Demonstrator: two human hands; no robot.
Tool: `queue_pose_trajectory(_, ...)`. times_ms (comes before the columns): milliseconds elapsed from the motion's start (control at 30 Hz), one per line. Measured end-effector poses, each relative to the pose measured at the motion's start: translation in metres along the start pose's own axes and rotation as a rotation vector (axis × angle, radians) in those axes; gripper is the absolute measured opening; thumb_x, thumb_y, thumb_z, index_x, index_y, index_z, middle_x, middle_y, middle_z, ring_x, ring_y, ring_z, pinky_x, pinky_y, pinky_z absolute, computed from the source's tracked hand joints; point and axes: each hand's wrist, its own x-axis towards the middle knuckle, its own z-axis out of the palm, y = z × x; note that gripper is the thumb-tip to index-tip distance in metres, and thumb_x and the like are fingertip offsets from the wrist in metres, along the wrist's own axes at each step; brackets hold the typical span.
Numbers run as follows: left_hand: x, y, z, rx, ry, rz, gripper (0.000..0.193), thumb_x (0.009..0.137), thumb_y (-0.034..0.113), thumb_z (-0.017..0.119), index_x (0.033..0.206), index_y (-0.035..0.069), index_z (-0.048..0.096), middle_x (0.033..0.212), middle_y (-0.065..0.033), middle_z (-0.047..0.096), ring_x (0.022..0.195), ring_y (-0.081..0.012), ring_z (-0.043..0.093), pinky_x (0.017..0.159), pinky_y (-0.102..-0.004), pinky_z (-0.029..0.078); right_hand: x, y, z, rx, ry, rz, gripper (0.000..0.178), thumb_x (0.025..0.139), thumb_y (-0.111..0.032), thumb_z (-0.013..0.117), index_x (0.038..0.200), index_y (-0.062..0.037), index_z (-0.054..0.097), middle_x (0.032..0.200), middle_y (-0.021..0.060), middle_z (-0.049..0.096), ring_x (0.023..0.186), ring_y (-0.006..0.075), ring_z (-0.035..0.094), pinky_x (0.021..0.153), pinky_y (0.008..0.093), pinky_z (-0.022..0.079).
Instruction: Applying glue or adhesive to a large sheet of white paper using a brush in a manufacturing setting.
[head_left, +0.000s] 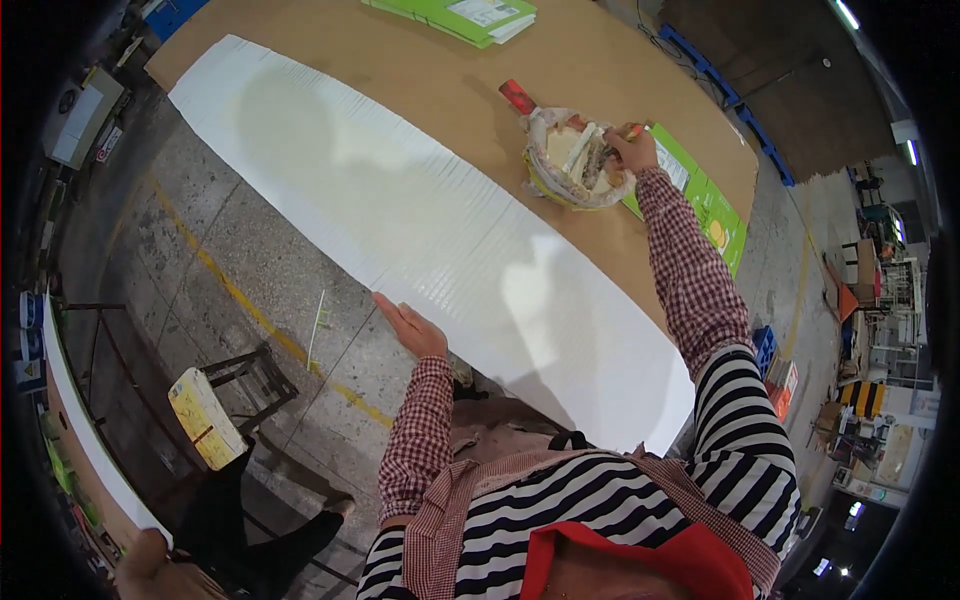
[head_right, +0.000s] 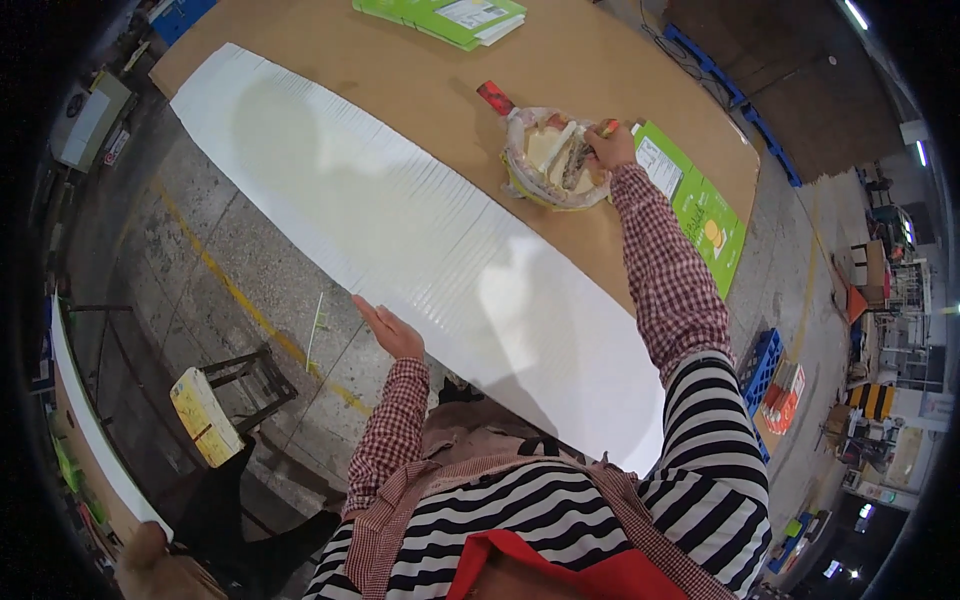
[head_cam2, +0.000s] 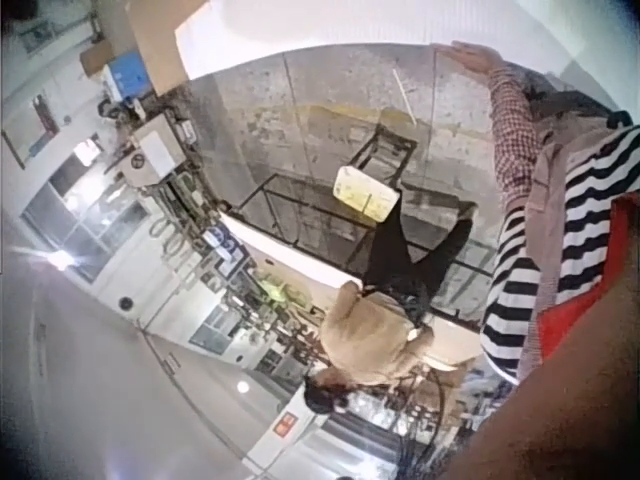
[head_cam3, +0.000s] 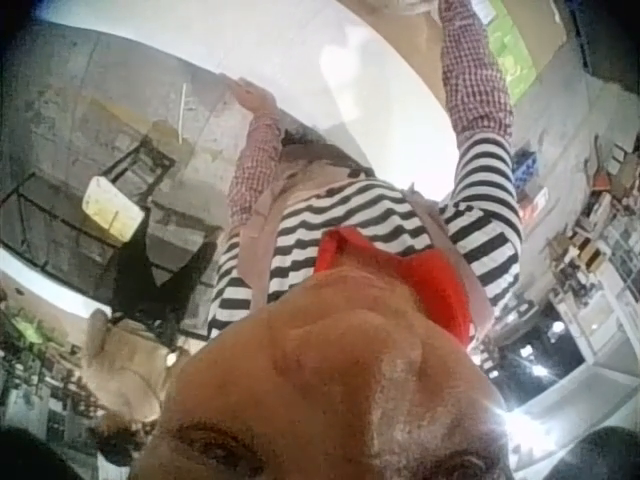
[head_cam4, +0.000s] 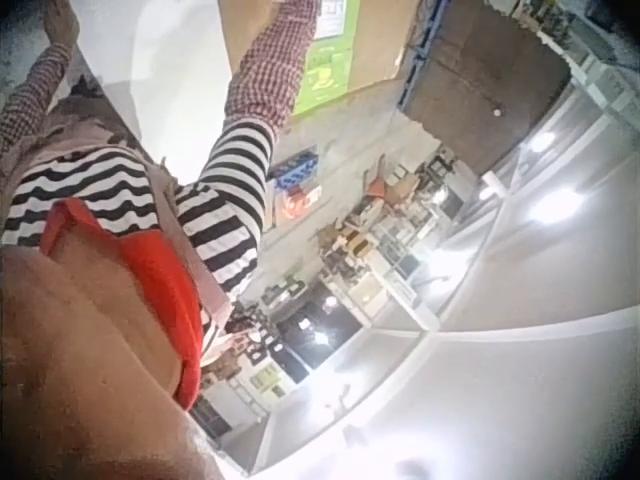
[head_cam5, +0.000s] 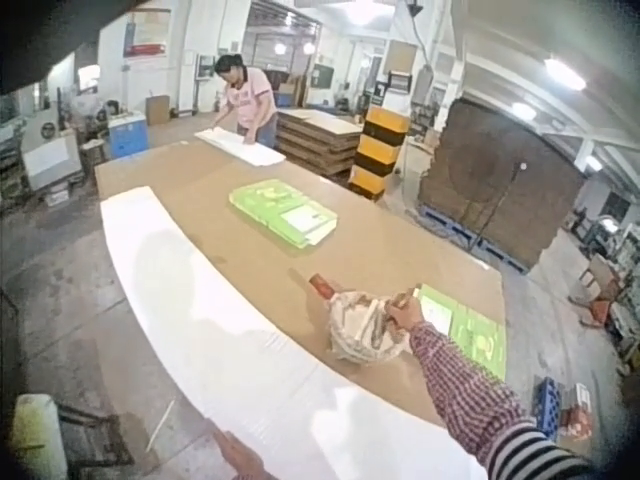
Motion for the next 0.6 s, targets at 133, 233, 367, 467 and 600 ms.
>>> queue_pose_trajectory(133,0.004,-0.003,-0.006,0.033,0.01,0.006,0.053,0.1,0.026,0.024,0.141,-0.006,0.013,0.148,-0.022,0.014,0.138,-0.0323,0.015,0.112,-0.0378,0.016,-0.007,-0.019,-0.018,0.121,0.099,-0.133,0.02,0.074,-0.014,0.067,0.08,0.0039,0.061,0.071,0.0105,0.065,0.058,0.0155,0.063,0.054,0.0302,0.05)
queue_pose_trajectory(233,0.005,-0.006,-0.012,0.023,0.026,-0.014,0.053,0.1,0.026,0.024,0.142,-0.005,0.013,0.148,-0.0213,0.015,0.138,-0.0317,0.016,0.112,-0.0376,0.017,-0.022,-0.038,-0.016,0.491,0.098,-0.015,0.011,0.077,-0.008,0.063,0.079,0.0023,0.06,0.069,0.0081,0.062,0.054,0.0158,0.061,0.045,0.0251,0.049)
queue_pose_trajectory(367,0.0,-0.008,-0.002,-0.034,0.021,-0.007,0.052,0.1,0.026,0.024,0.142,-0.004,0.014,0.148,-0.0207,0.015,0.138,-0.0311,0.016,0.112,-0.037,0.017,-0.018,-0.026,-0.022,0.579,0.223,-0.034,0.011,0.078,-0.008,0.062,0.082,0.0026,0.06,0.072,0.01,0.063,0.048,0.0169,0.06,0.042,0.0254,0.05)
queue_pose_trajectory(467,-0.002,-0.008,-0.006,0.0,0.02,0.013,0.052,0.1,0.026,0.024,0.142,-0.004,0.013,0.148,-0.0203,0.015,0.138,-0.0313,0.015,0.112,-0.0371,0.016,-0.026,-0.023,-0.024,0.622,0.217,-0.004,0.017,0.08,-0.009,0.062,0.089,0.0045,0.059,0.074,0.011,0.064,0.048,0.0175,0.06,0.043,0.0257,0.052)
queue_pose_trajectory(600,-0.002,-0.005,-0.011,0.034,0.022,0.0,0.052,0.1,0.025,0.024,0.142,-0.004,0.014,0.149,-0.0196,0.014,0.138,-0.0316,0.014,0.112,-0.0379,0.014,-0.037,-0.032,-0.017,0.66,0.3,0.021,0.015,0.08,-0.008,0.061,0.087,0.0052,0.058,0.075,0.0127,0.064,0.048,0.0184,0.061,0.043,0.0267,0.053)
